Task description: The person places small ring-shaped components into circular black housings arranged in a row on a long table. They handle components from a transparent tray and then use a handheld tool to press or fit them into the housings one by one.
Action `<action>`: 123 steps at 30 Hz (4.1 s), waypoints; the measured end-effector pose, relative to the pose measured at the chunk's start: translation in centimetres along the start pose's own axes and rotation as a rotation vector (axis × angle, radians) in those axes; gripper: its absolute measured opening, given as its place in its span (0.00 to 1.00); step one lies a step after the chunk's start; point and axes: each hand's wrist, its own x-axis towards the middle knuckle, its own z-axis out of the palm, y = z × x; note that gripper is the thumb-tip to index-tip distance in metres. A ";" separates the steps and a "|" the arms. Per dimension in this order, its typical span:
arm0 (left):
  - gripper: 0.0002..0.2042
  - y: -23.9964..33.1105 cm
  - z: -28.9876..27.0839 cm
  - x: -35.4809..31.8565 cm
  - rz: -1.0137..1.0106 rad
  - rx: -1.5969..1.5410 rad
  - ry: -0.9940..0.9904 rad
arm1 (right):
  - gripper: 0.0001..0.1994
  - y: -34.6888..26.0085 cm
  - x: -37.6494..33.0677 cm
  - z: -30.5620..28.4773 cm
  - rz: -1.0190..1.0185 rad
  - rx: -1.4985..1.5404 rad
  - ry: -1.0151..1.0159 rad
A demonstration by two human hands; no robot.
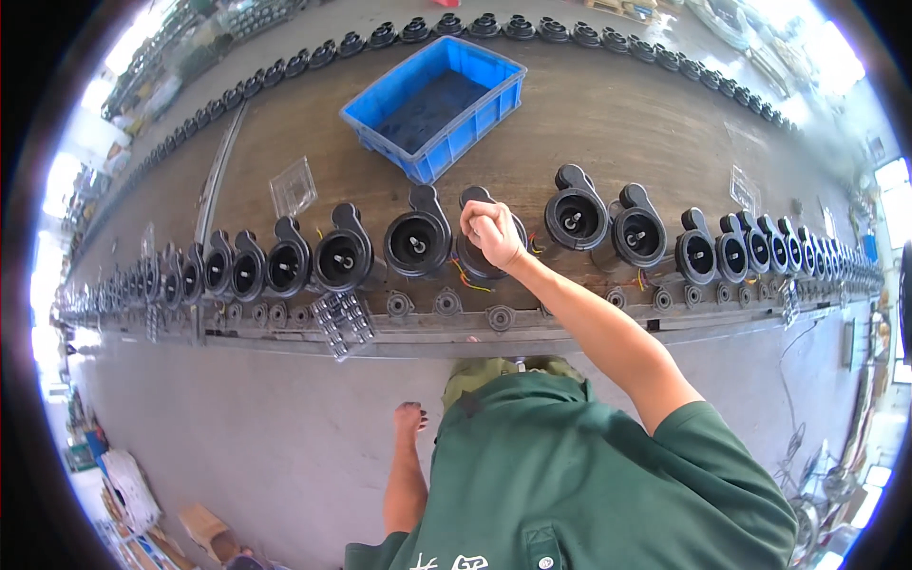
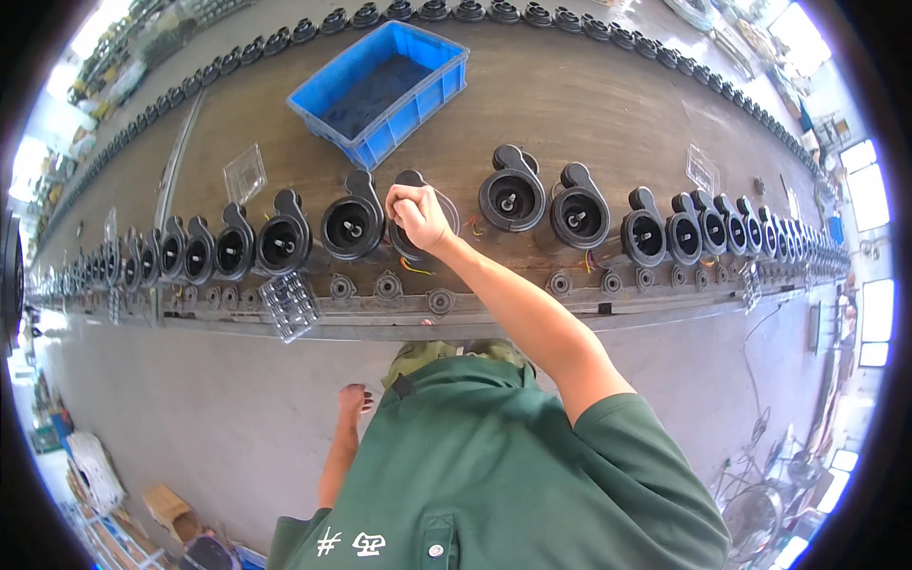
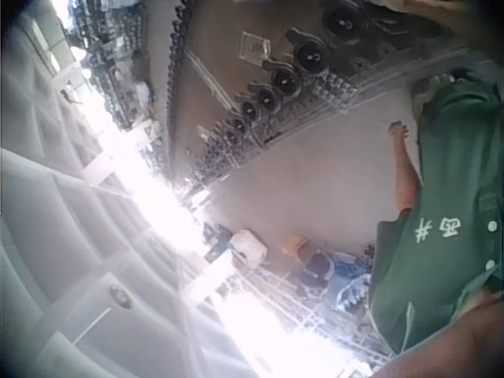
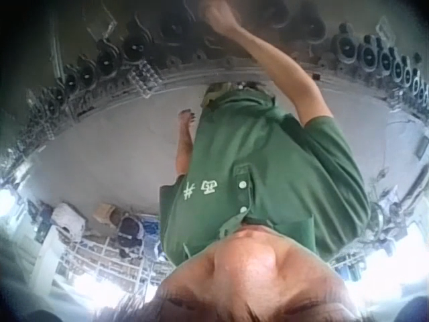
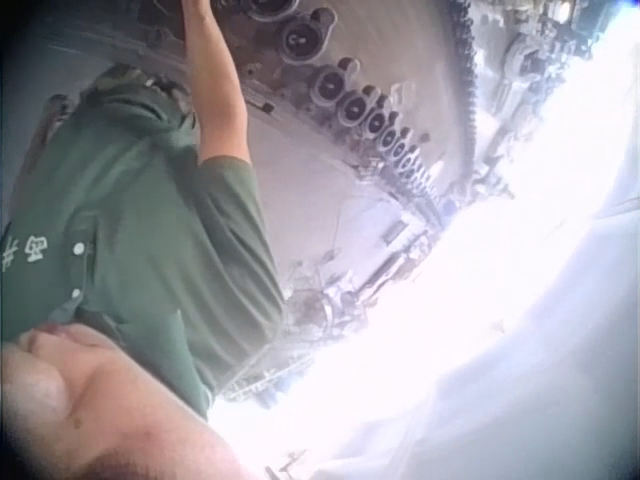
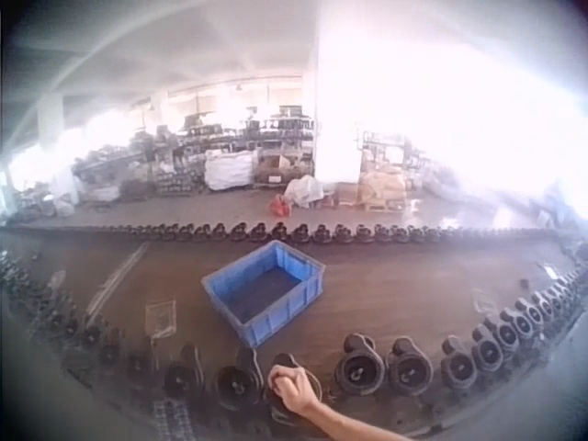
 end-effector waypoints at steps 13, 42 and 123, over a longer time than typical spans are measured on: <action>0.13 -0.3 -2.3 3.1 -0.042 0.180 -0.080 | 0.08 -7.3 -1.6 -10.6 -0.155 0.096 0.593; 0.17 -4.9 15.5 -6.5 -0.036 -0.143 0.021 | 0.11 -2.4 -1.7 -17.1 0.057 0.255 0.277; 0.14 -6.2 18.3 -7.9 -0.088 -0.197 0.044 | 0.09 1.1 -2.3 -18.2 0.103 0.368 0.070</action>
